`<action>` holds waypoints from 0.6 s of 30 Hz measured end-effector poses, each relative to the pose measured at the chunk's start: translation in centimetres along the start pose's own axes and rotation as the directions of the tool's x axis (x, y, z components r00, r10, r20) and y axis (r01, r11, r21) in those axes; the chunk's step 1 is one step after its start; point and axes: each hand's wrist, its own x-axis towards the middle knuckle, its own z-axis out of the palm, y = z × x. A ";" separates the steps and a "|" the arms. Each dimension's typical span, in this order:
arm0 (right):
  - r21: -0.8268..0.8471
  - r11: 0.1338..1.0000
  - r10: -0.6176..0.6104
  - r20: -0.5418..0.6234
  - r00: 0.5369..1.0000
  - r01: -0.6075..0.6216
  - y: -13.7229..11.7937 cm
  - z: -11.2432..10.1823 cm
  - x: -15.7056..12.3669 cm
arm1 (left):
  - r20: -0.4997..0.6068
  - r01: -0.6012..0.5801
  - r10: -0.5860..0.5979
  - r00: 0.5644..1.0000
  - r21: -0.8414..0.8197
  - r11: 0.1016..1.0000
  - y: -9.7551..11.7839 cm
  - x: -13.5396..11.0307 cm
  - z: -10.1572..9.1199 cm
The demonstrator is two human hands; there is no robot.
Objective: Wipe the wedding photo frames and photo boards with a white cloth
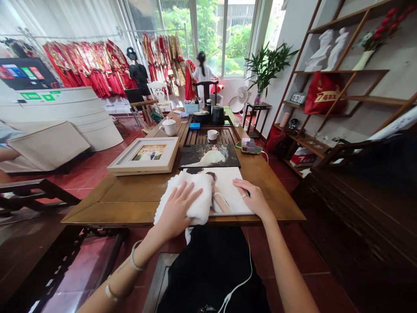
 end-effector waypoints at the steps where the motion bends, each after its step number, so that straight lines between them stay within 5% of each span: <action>1: -0.004 1.000 0.001 0.004 1.000 -0.001 0.0 0.0 0.0 | 0.005 -0.006 0.006 1.000 0.003 1.000 -0.3 0.6 -0.2; 12: -0.010 1.000 -0.011 0.000 1.000 0.011 0.1 -0.1 0.0 | -0.097 -0.021 0.029 0.995 0.086 0.996 -3.7 10.9 0.1; 18: -0.024 1.000 -0.005 0.001 1.000 0.005 0.1 -0.1 0.0 | -0.107 -0.021 0.033 0.994 0.113 0.993 -4.3 11.8 0.2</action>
